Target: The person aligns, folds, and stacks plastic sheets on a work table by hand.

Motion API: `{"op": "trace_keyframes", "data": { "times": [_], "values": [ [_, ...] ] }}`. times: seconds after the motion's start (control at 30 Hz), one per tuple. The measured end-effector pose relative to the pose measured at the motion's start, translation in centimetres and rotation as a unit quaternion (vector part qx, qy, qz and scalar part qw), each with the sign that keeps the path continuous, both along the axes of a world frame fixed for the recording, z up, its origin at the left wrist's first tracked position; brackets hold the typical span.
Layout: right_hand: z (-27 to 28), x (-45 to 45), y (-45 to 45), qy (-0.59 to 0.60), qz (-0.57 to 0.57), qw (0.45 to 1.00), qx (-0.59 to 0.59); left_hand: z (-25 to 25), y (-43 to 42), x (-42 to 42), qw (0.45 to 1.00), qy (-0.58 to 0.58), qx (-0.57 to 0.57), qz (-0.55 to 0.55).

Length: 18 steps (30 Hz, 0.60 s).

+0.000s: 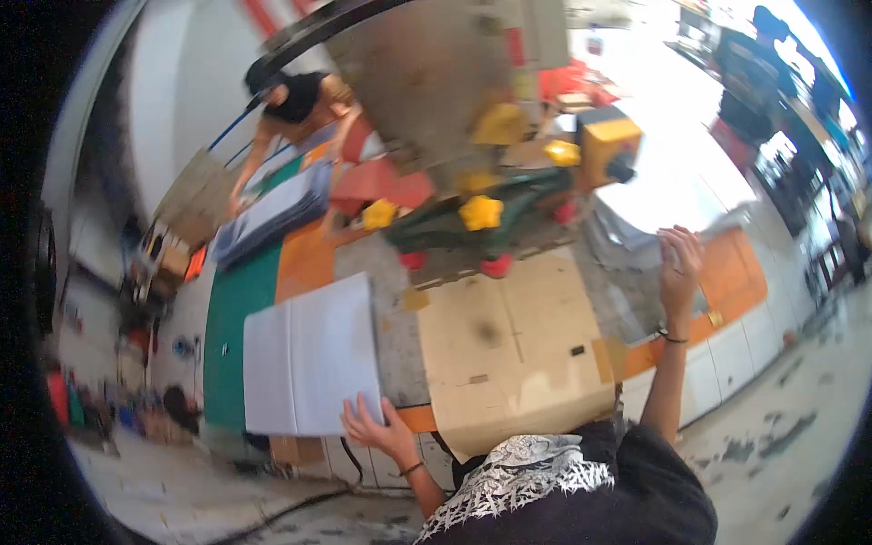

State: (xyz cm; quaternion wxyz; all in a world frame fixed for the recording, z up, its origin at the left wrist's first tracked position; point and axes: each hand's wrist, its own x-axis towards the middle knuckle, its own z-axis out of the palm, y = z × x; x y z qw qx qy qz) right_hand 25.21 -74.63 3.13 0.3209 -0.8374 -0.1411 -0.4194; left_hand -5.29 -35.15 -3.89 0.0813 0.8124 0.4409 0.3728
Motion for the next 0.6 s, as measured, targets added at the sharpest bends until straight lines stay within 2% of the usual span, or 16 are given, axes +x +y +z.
{"op": "trace_keyframes", "data": {
  "times": [0.03, 0.07, 0.17, 0.23, 0.27, 0.3, 0.33, 0.37, 0.4, 0.47, 0.53, 0.6],
  "values": [
    [-0.5, -1.2, -0.4, 0.055, -0.001, 0.998, 0.033, 0.4, -0.3, -0.7, 1.000, -0.007, 0.010, -0.004],
    [-0.9, -2.6, -0.5, 0.054, -0.021, 0.997, 0.059, 0.9, -0.5, -1.0, 1.000, -0.017, 0.022, -0.006],
    [-3.6, -5.0, -1.0, 0.074, -0.039, 0.986, 0.144, 4.0, -2.8, -1.3, 0.973, -0.160, -0.023, -0.165],
    [-5.2, -5.9, -1.7, 0.077, -0.042, 0.977, 0.193, 3.9, -4.8, -0.2, 0.920, -0.240, -0.050, -0.306],
    [-5.6, -5.7, -1.6, 0.076, -0.025, 0.948, 0.309, 4.0, -5.9, 0.2, 0.885, -0.276, -0.067, -0.369],
    [-5.7, -5.4, -1.4, 0.058, -0.010, 0.904, 0.424, 4.5, -7.3, 1.0, 0.865, -0.258, -0.067, -0.425],
    [-5.8, -4.1, -3.0, 0.115, -0.001, 0.837, 0.535, 5.4, -8.7, 2.2, 0.842, -0.241, -0.067, -0.478],
    [-6.6, -2.4, -4.7, 0.138, -0.029, 0.796, 0.588, 6.5, -9.8, 3.2, 0.811, -0.181, -0.162, -0.533],
    [-5.6, -1.3, -6.0, 0.188, -0.022, 0.765, 0.615, 7.4, -10.9, 4.1, 0.766, -0.118, -0.256, -0.578],
    [-7.2, 0.9, -9.5, 0.267, 0.112, 0.714, 0.637, 8.9, -13.0, 6.9, 0.653, -0.012, -0.324, -0.684],
    [-4.3, -0.1, -8.7, 0.229, 0.054, 0.788, 0.569, 6.8, -14.7, 9.0, 0.476, 0.092, -0.546, -0.683],
    [-3.1, -0.9, -8.1, 0.180, 0.013, 0.833, 0.523, 5.4, -17.3, 11.6, 0.420, 0.090, -0.598, -0.677]
  ]
}}
